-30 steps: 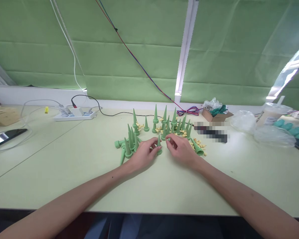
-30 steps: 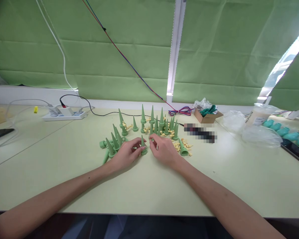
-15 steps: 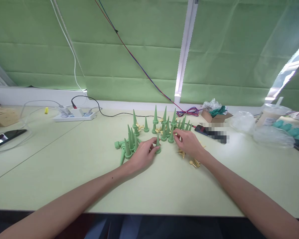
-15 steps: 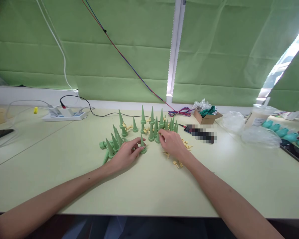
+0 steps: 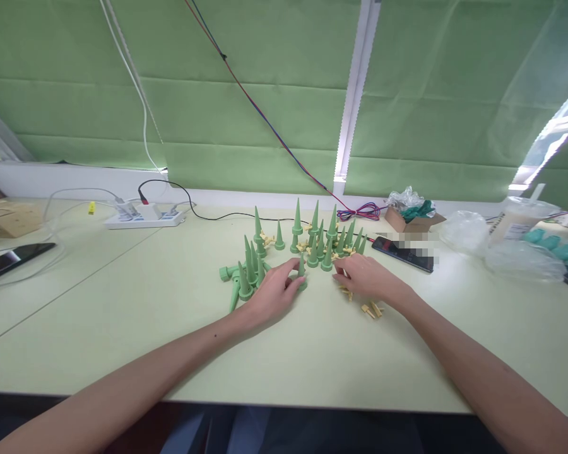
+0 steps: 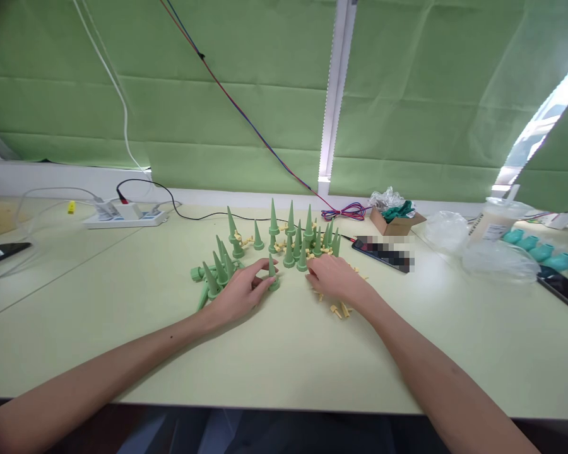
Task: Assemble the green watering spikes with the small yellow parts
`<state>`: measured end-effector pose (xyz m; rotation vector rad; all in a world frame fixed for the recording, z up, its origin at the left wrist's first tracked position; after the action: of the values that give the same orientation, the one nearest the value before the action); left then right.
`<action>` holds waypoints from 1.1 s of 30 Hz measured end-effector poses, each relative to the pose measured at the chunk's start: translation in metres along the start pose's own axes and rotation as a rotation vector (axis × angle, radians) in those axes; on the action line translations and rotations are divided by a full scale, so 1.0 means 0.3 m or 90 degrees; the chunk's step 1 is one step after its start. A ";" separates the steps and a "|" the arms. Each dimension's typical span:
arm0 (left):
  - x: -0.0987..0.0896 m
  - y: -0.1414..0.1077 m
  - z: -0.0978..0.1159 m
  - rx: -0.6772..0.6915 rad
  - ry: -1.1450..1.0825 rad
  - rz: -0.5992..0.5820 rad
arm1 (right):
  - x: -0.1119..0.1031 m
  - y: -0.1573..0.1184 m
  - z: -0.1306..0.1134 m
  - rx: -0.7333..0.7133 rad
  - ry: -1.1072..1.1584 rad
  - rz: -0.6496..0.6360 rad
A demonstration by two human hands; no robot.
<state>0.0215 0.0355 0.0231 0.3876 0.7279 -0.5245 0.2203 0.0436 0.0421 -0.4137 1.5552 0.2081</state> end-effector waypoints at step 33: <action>0.048 -0.029 0.048 0.243 0.199 -0.120 | 0.041 0.025 0.076 -0.134 0.184 -0.135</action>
<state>0.0332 0.0167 0.0214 0.7732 0.9740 -0.7954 0.2385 0.0576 0.0283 -0.7991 1.7639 0.1527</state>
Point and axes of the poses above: each hand's wrist, its own y-axis towards the middle knuckle, its own x-axis out of the palm, z = x × y, the point moved 4 cm from there along y, towards the middle knuckle, and after that the axes turned 11 degrees about -z, right-handed, at the moved point
